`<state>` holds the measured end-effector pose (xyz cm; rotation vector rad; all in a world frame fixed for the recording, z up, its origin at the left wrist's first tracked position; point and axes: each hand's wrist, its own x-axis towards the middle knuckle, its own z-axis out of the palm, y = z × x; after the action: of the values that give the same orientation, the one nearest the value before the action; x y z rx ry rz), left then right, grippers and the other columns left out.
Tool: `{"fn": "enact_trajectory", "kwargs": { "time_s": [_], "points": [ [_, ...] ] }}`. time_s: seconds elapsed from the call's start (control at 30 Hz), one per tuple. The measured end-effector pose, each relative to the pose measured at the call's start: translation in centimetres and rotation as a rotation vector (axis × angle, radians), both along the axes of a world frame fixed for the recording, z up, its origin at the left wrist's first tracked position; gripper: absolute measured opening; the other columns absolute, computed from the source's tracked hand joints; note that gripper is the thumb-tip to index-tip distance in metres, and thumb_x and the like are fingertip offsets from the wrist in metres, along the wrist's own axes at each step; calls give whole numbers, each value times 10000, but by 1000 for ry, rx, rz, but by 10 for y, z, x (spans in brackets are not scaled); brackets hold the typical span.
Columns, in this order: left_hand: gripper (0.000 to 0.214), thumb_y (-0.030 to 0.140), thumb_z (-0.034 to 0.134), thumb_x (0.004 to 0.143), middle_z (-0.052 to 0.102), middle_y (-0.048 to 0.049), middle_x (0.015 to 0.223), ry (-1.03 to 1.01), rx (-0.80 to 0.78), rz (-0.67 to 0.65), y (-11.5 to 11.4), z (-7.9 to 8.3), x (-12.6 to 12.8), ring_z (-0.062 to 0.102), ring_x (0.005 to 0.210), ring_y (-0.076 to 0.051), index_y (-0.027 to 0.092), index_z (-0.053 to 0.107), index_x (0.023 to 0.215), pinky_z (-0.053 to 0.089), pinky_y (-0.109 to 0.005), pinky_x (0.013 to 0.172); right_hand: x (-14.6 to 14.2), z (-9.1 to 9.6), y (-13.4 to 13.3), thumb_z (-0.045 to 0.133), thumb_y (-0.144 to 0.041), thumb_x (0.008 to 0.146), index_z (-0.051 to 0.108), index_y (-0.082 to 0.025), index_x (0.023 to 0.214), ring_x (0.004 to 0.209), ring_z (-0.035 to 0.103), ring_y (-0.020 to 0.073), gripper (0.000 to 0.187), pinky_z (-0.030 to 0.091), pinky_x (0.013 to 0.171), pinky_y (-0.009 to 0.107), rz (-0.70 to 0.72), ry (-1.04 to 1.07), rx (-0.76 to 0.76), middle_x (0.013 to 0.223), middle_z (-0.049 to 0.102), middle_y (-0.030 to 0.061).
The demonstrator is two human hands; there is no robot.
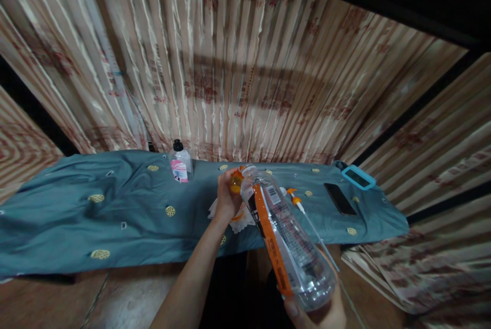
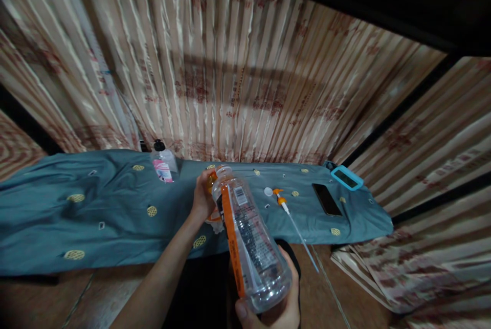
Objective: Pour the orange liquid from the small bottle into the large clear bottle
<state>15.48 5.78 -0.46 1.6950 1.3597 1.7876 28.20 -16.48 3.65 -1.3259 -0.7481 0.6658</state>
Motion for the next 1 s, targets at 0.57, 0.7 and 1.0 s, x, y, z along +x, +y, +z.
{"fn": "enact_trajectory", "kwargs": {
  "time_s": [0.57,0.7,1.0],
  "points": [
    [338,263,701,751,703,-68,1016,47,-64,-9,1,10,-2,641,990,-254,201,642,1077,525,-420,910,-1,3,-1,861,-658,534,490,-177,1319,1107,683,329,993,524,922,380,-22,-40,-1,1237,685,141],
    [332,304,718,755,709,-74,991,84,-86,-30,-1,17,-5,647,975,-255,188,645,1058,532,-415,897,0,2,-1,857,-630,551,496,-195,1312,1128,665,311,948,507,950,372,-13,-51,10,1264,651,119],
    [319,349,742,740,706,-64,973,100,-73,-71,1,21,-8,635,959,-252,209,650,1011,524,-409,889,2,3,-1,901,-517,512,506,-221,1314,1116,664,285,942,506,924,342,-11,20,-5,1244,668,94]
  ]
}}
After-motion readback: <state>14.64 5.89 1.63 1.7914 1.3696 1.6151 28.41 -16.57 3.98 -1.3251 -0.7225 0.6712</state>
